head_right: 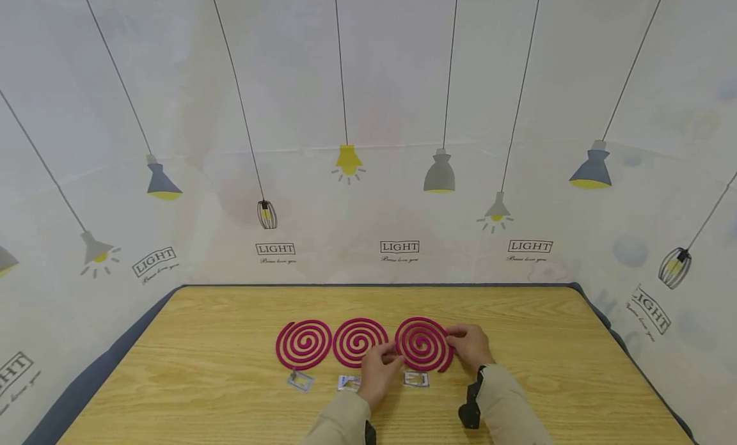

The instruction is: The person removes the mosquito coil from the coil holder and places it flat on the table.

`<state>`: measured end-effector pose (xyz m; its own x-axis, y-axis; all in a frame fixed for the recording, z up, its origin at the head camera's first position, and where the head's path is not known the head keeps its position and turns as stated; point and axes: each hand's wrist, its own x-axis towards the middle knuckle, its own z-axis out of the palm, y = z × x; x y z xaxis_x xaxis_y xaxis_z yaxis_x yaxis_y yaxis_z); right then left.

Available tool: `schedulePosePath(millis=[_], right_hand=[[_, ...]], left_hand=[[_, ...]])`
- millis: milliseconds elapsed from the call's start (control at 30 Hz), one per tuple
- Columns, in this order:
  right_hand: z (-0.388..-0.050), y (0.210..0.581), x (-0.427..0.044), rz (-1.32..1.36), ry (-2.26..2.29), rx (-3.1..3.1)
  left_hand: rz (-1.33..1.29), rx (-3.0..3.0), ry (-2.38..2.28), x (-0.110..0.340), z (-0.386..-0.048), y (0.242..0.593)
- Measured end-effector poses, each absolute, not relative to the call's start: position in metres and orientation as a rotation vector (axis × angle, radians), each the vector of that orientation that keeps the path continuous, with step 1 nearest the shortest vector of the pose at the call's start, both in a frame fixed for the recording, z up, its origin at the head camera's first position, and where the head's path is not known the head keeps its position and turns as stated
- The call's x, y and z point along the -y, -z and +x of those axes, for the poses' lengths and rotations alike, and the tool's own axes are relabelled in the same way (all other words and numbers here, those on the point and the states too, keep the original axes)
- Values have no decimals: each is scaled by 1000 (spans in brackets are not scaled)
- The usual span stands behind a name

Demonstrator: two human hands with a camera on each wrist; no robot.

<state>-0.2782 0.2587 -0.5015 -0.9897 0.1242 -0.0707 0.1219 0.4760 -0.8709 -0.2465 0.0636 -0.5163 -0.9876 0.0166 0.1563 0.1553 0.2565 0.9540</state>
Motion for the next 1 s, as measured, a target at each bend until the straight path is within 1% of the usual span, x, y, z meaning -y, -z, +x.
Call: schedulePosePath(millis=[533, 1000], right_hand=[[-280, 502, -258, -241, -1555, 2750], [-280, 505, -258, -253, -1474, 2780]], left_hand=[[-173, 2385, 1943, -61, -243, 514], [-178, 2406, 1876, -59, -244, 516]])
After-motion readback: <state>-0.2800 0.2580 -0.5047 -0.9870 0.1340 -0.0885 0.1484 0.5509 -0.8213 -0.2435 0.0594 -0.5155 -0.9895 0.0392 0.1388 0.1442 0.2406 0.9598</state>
